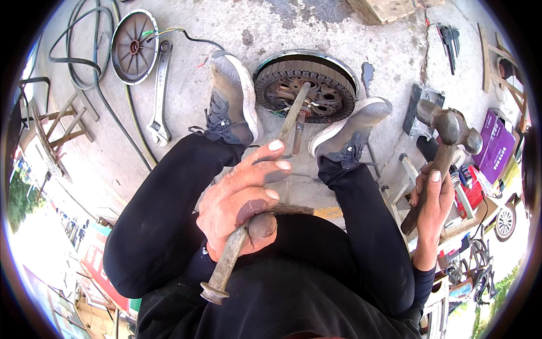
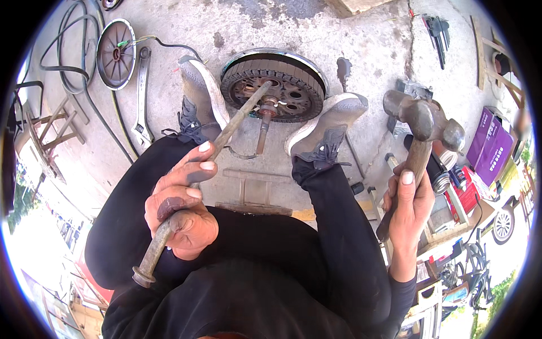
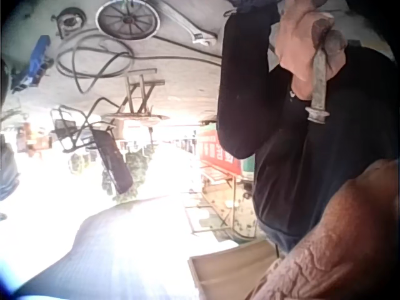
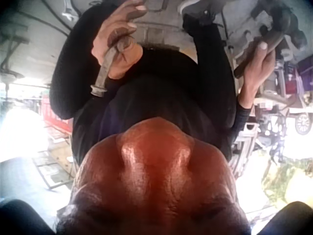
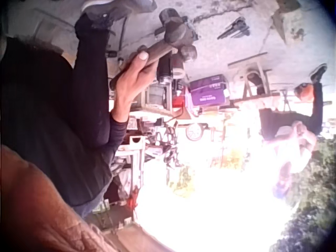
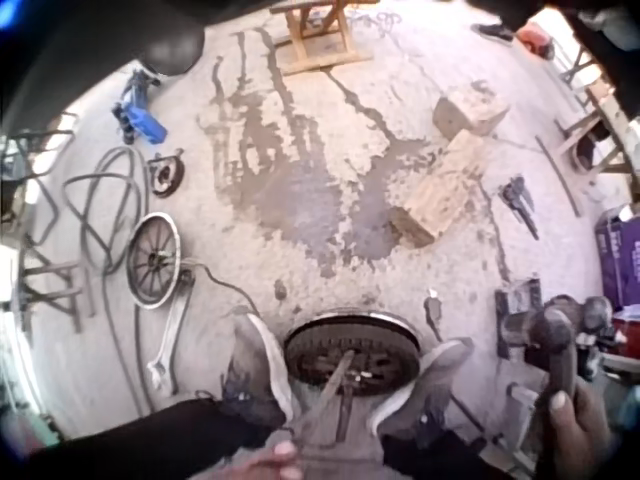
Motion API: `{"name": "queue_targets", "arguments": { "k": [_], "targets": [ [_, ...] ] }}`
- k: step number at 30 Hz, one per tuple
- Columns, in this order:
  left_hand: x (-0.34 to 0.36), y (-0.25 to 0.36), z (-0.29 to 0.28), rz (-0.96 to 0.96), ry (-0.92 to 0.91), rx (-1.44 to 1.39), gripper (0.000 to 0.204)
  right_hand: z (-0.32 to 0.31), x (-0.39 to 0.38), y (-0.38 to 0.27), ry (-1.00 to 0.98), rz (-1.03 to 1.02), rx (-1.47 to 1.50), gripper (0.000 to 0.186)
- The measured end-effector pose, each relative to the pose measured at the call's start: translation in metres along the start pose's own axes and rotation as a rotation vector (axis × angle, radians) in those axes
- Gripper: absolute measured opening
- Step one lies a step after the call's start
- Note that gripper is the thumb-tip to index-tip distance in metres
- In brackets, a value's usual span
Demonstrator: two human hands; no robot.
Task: The person removes a tire from a wheel hub, then uses a hammer and chisel to drive out pins from the hub assembly. The person repeatedly strikes the pins and removes them one by one.
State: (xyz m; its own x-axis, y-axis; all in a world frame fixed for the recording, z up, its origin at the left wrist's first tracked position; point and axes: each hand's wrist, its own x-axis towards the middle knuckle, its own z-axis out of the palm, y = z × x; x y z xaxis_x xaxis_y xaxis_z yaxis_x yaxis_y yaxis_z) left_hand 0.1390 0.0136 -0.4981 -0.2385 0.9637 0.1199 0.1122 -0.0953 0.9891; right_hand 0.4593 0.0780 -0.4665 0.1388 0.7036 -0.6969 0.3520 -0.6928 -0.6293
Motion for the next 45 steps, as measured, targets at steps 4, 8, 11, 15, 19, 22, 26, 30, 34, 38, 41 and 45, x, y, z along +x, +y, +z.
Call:
{"name": "queue_targets", "arguments": {
  "k": [4,8,11,15,19,22,26,30,34,38,41,45],
  "targets": [
    [0.003,0.001,0.011,0.029,0.032,0.105,0.015,0.003,-0.004,-0.006,-0.004,-0.093,0.001,0.037],
    [0.008,-0.001,0.022,0.086,0.025,0.184,0.016,0.004,-0.006,-0.01,-0.013,-0.133,0.004,0.037],
    [0.012,0.001,0.026,0.073,-0.009,0.219,0.015,0.004,-0.005,-0.013,-0.042,-0.167,-0.016,0.037],
    [0.015,0.003,0.027,0.012,0.046,0.208,0.018,0.002,-0.005,-0.014,-0.079,-0.175,-0.015,0.037],
    [0.014,-0.003,0.028,0.032,0.047,0.207,0.019,0.0,-0.006,-0.013,-0.114,-0.216,-0.093,0.043],
    [0.013,-0.01,0.03,0.038,0.005,0.234,0.017,-0.001,-0.006,-0.013,-0.121,-0.192,-0.074,0.043],
    [0.016,-0.02,0.033,0.041,-0.024,0.303,0.015,0.002,-0.005,-0.014,-0.077,-0.222,-0.036,0.039],
    [0.022,-0.025,0.035,-0.041,-0.029,0.294,0.014,0.006,-0.004,-0.02,-0.07,-0.214,-0.012,0.04],
    [0.028,-0.024,0.041,-0.048,-0.078,0.34,0.014,0.009,-0.006,-0.034,-0.087,-0.255,-0.039,0.039],
    [0.035,-0.019,0.044,-0.027,-0.103,0.408,0.013,0.01,-0.017,-0.057,-0.14,-0.328,-0.151,0.042],
    [0.04,-0.018,0.039,0.0,-0.161,0.518,0.019,0.012,-0.033,-0.078,-0.167,-0.421,-0.23,0.042],
    [0.042,-0.023,0.035,-0.054,-0.213,0.582,0.027,0.017,-0.06,-0.104,-0.143,-0.665,-0.403,0.045]
  ]
}}
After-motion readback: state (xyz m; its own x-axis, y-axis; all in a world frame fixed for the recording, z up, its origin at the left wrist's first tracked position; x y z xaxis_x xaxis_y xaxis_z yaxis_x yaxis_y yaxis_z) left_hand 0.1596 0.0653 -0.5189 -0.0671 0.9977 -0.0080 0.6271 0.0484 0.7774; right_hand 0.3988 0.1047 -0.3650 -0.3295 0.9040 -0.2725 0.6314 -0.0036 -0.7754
